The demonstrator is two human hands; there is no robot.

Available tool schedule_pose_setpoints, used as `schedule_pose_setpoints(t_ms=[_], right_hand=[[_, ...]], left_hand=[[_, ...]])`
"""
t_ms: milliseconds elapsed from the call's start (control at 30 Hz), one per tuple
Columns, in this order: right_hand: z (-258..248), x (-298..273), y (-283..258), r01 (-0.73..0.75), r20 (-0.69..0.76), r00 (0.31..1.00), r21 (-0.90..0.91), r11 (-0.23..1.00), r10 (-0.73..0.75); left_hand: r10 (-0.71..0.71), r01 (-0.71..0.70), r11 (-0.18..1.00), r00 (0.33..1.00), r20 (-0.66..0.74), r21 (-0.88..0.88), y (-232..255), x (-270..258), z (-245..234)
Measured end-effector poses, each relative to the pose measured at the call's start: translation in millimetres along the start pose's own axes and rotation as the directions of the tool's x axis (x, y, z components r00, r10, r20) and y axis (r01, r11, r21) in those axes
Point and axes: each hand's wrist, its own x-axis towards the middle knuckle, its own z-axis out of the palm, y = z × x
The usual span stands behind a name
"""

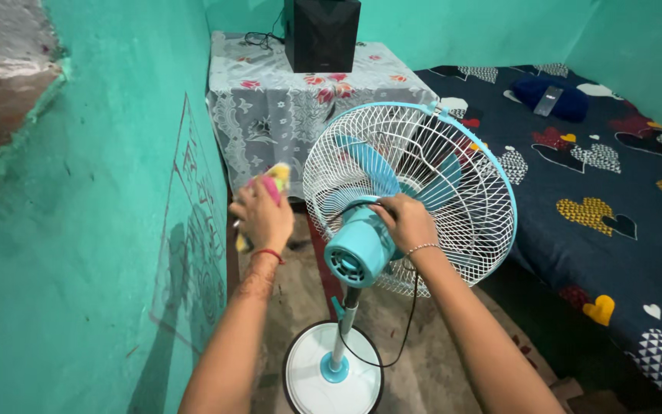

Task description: The person wipes the base and stand of a pedestal fan with a cloth, then cleans the fan head and cage. The person then wipes the top and front screen of a CRT television with the same cloth.

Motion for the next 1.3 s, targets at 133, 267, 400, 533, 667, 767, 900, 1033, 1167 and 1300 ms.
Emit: schedule_pose_setpoints(t_ms=[133, 267, 400, 533, 667, 767, 900, 1033, 1167, 1300], right_hand=[[16.7, 14.4, -15.5, 0.039, 0.007, 0.999, 0.01, 0.999, -0.039], [27.0, 22.4, -24.5, 0.082, -0.025, 0.996, 0.038, 0.996, -0.081], [21.5, 20.0, -13.6, 0.107, 0.026, 0.993, 0.188, 0.976, -0.114], [15.1, 7.9, 12.2, 0.075, 0.052, 0.995, 0.196, 0.978, -0.086], [4.7, -16.9, 32.7, 0.05, 0.075, 0.995, 0.189, 0.981, -0.065], [-0.6, -29.5, 34.0, -0.082, 0.119, 0.992, 0.294, 0.952, 0.049], [4.3, -15.5, 24.8, 0.139, -0.034, 0.99, 0.235, 0.962, -0.134], [22.2, 8.9, 5.2, 0.185, -0.049, 0.983, 0.227, 0.956, -0.179], [36.3, 19.2, -11.7, 0.058, -0.007, 0.998, 0.327, 0.943, -0.059], [34.1, 13.2, -1.1, 0.054, 0.042, 0.997, 0.29, 0.956, -0.069]], left_hand=[[0.534, -0.495, 0.823, 0.841, 0.083, -0.279, 27.3, -7.8, -1.3], [0.546, -0.493, 0.833, 0.804, 0.234, -0.252, 51.5, -27.7, -0.1], [0.448, -0.435, 0.894, 0.867, 0.217, -0.109, 39.0, -22.0, -0.9], [0.202, -0.165, 0.968, 0.96, 0.195, -0.191, 17.3, -3.7, 9.4], [-0.023, 0.066, 0.941, 0.991, 0.133, -0.332, -24.2, 15.4, 27.5], [-0.244, 0.264, 0.958, 0.956, 0.163, -0.109, -52.9, 23.1, 31.0], [0.111, -0.105, 0.99, 0.992, 0.063, -0.091, -43.3, 4.4, 29.4], [0.409, -0.339, 0.889, 0.89, 0.201, -0.307, 7.3, -16.6, 25.8], [0.538, -0.479, 0.835, 0.814, 0.219, -0.272, 41.6, -29.6, 17.4], [0.46, -0.447, 0.887, 0.843, 0.278, -0.114, 32.3, -24.4, 25.5]])
